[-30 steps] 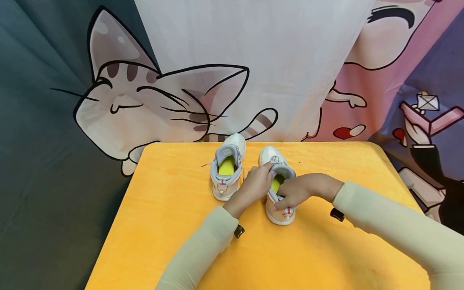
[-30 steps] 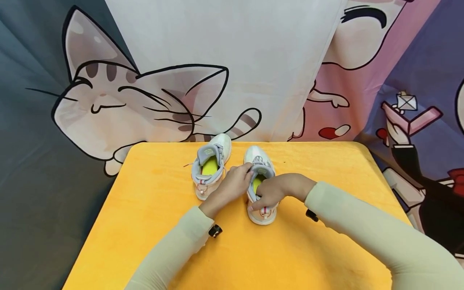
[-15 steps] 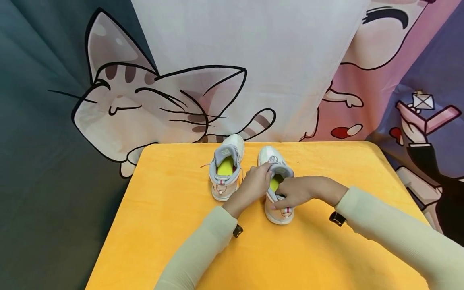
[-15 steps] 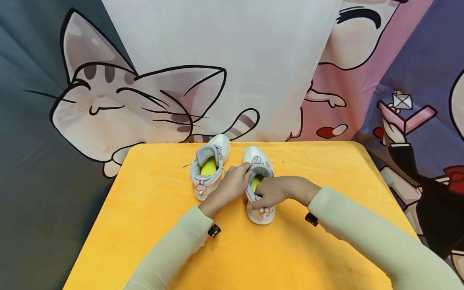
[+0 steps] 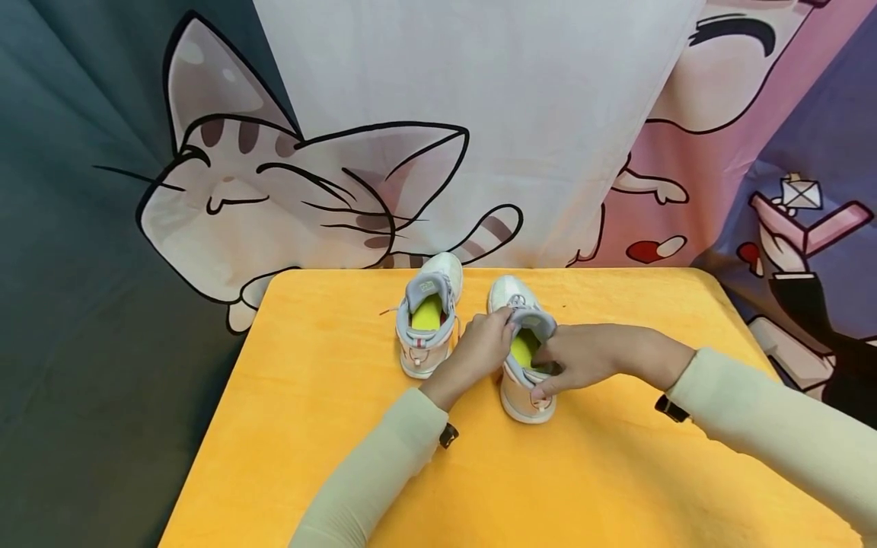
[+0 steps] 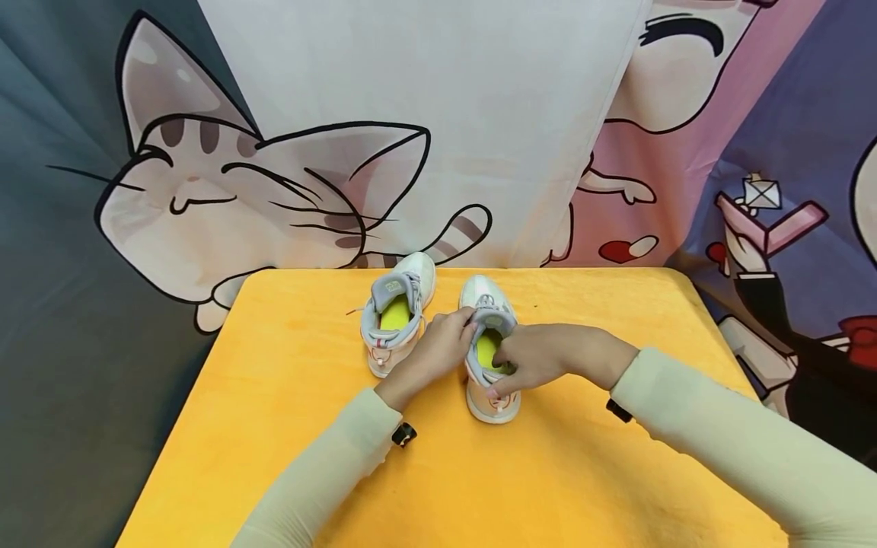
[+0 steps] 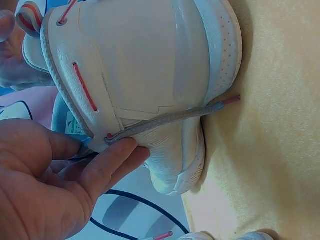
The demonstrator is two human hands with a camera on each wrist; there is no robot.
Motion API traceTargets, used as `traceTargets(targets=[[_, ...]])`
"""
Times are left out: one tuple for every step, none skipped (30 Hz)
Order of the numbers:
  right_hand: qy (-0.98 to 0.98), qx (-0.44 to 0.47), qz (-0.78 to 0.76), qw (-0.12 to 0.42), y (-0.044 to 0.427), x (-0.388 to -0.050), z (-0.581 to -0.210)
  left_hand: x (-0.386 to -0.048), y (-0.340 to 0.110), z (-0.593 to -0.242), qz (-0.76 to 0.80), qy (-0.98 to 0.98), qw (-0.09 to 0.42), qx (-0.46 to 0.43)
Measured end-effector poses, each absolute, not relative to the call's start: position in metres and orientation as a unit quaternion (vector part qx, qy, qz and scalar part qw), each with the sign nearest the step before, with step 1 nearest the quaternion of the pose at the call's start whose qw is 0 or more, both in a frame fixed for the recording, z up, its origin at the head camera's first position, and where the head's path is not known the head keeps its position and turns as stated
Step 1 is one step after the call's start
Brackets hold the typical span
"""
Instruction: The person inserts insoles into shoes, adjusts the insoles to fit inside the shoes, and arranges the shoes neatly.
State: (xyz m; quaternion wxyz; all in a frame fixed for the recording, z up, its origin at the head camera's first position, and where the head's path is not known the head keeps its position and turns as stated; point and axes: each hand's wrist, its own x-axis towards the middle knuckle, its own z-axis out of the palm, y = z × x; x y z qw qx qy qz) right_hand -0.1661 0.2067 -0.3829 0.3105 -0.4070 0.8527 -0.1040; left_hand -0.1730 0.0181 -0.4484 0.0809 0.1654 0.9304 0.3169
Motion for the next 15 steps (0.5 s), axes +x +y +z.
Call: traceTargets(targets=[[0.851, -0.407, -0.106, 0.315, 0.205, -0.167, -0.384, -0.173, 0.018, -0.448, 0.317, 0.930, 0.082, 0.165], [0.850, -0.404, -0.105, 0.320, 0.204, -0.168, -0.386, -0.173, 0.017, -0.448, 0.315, 0.931, 0.082, 0.165], [0.850, -0.400, -0.102, 0.326, 0.202, -0.168, -0.387, -0.173, 0.017, -0.448, 0.315, 0.931, 0.082, 0.165], [0.851, -0.392, -0.097, 0.336, 0.200, -0.169, -0.388, -0.173, 0.016, -0.448, 0.317, 0.930, 0.082, 0.165], [0.852, -0.382, -0.090, 0.346, 0.198, -0.170, -0.389, -0.174, 0.016, -0.448, 0.318, 0.930, 0.081, 0.166], [0.854, -0.372, -0.080, 0.355, 0.196, -0.170, -0.391, -0.174, 0.016, -0.447, 0.320, 0.929, 0.082, 0.166], [0.855, -0.362, -0.071, 0.364, 0.194, -0.171, -0.393, -0.174, 0.016, -0.447, 0.322, 0.929, 0.083, 0.166], [0.857, -0.351, -0.060, 0.373, 0.192, -0.172, -0.394, -0.174, 0.016, -0.447, 0.324, 0.928, 0.084, 0.166], [0.856, -0.342, -0.051, 0.384, 0.190, -0.173, -0.396, -0.174, 0.016, -0.447, 0.324, 0.927, 0.085, 0.166], [0.856, -0.332, -0.042, 0.394, 0.188, -0.174, -0.399, -0.174, 0.016, -0.447, 0.325, 0.927, 0.086, 0.167], [0.855, -0.324, -0.037, 0.404, 0.186, -0.175, -0.401, -0.174, 0.017, -0.447, 0.325, 0.927, 0.087, 0.166], [0.854, -0.316, -0.033, 0.413, 0.184, -0.176, -0.403, -0.174, 0.017, -0.447, 0.326, 0.927, 0.089, 0.166], [0.852, -0.309, -0.032, 0.421, 0.182, -0.177, -0.405, -0.174, 0.017, -0.447, 0.325, 0.927, 0.090, 0.165], [0.851, -0.302, -0.032, 0.429, 0.181, -0.178, -0.406, -0.174, 0.017, -0.447, 0.323, 0.927, 0.091, 0.165], [0.849, -0.298, -0.033, 0.434, 0.179, -0.180, -0.408, -0.174, 0.017, -0.447, 0.319, 0.929, 0.089, 0.165]])
